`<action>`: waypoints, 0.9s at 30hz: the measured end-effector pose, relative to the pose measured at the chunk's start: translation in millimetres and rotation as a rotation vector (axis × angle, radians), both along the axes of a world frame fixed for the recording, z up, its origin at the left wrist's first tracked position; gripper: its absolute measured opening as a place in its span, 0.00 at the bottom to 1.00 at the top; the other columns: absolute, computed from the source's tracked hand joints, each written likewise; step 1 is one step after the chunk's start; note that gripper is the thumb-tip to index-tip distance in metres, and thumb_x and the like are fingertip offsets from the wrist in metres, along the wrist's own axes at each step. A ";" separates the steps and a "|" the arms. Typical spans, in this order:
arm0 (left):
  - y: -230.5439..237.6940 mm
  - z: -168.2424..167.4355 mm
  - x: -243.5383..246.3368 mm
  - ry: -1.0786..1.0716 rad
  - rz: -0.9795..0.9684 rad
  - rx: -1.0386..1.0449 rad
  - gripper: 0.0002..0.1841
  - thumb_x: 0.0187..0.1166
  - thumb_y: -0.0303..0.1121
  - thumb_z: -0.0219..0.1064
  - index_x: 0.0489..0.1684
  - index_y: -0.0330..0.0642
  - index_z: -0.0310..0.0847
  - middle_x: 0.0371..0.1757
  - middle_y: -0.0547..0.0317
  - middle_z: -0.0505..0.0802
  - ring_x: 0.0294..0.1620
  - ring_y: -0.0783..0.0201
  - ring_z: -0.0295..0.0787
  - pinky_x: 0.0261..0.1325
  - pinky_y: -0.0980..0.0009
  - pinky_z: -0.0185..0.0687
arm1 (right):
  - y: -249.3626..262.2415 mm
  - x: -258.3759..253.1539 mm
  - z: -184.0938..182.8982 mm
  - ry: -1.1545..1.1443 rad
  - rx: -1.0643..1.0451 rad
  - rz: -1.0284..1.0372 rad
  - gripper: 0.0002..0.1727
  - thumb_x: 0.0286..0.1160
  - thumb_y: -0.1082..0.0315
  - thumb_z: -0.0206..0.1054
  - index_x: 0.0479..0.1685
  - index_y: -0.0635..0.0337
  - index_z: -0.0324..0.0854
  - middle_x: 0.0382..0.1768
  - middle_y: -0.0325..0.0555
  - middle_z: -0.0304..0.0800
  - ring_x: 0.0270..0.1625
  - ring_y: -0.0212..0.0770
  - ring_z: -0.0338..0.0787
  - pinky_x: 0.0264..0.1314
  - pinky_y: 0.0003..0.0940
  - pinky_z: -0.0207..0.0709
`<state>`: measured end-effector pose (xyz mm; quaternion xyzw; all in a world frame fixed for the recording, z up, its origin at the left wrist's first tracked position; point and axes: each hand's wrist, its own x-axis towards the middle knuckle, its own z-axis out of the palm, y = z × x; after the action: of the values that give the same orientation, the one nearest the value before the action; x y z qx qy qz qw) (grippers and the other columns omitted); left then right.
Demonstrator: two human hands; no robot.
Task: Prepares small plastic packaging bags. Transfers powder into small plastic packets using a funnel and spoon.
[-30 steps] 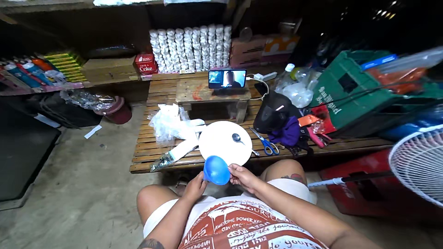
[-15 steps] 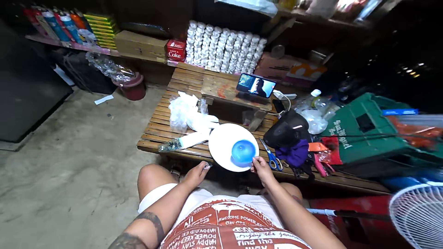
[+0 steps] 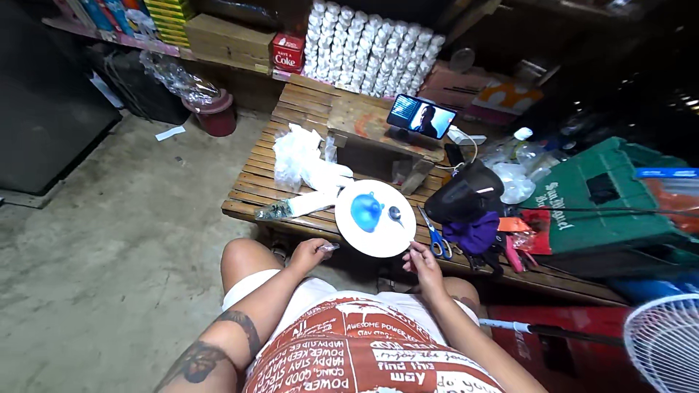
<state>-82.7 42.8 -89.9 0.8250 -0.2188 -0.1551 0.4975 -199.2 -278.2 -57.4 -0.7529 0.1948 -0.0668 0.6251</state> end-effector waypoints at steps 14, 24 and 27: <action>-35.4 174.3 12.7 -0.520 -0.078 -0.352 0.09 0.75 0.31 0.74 0.33 0.32 0.84 0.32 0.55 0.88 0.34 0.72 0.83 0.43 0.76 0.80 | -14.8 -8.0 -37.9 0.533 -0.305 0.599 0.26 0.88 0.51 0.61 0.33 0.70 0.84 0.33 0.51 0.89 0.39 0.41 0.86 0.53 0.46 0.79; -49.0 308.3 15.0 -1.135 -0.167 -0.219 0.08 0.78 0.33 0.72 0.36 0.36 0.85 0.28 0.54 0.89 0.27 0.64 0.84 0.33 0.66 0.80 | -12.1 -14.9 -14.7 0.340 -0.205 0.614 0.15 0.86 0.65 0.63 0.57 0.67 0.86 0.49 0.55 0.91 0.47 0.42 0.90 0.59 0.42 0.84; -57.2 341.0 6.6 -1.172 -0.186 -0.098 0.11 0.77 0.36 0.72 0.30 0.37 0.81 0.24 0.54 0.85 0.23 0.60 0.81 0.27 0.61 0.76 | 2.9 -11.7 39.3 0.127 -0.123 0.633 0.18 0.88 0.65 0.59 0.64 0.70 0.83 0.57 0.57 0.91 0.58 0.42 0.91 0.69 0.39 0.82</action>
<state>-76.1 -14.4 251.1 0.7265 -0.5352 0.2934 0.3157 -210.9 -275.3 -18.1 -0.8150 -0.0145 0.1664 0.5549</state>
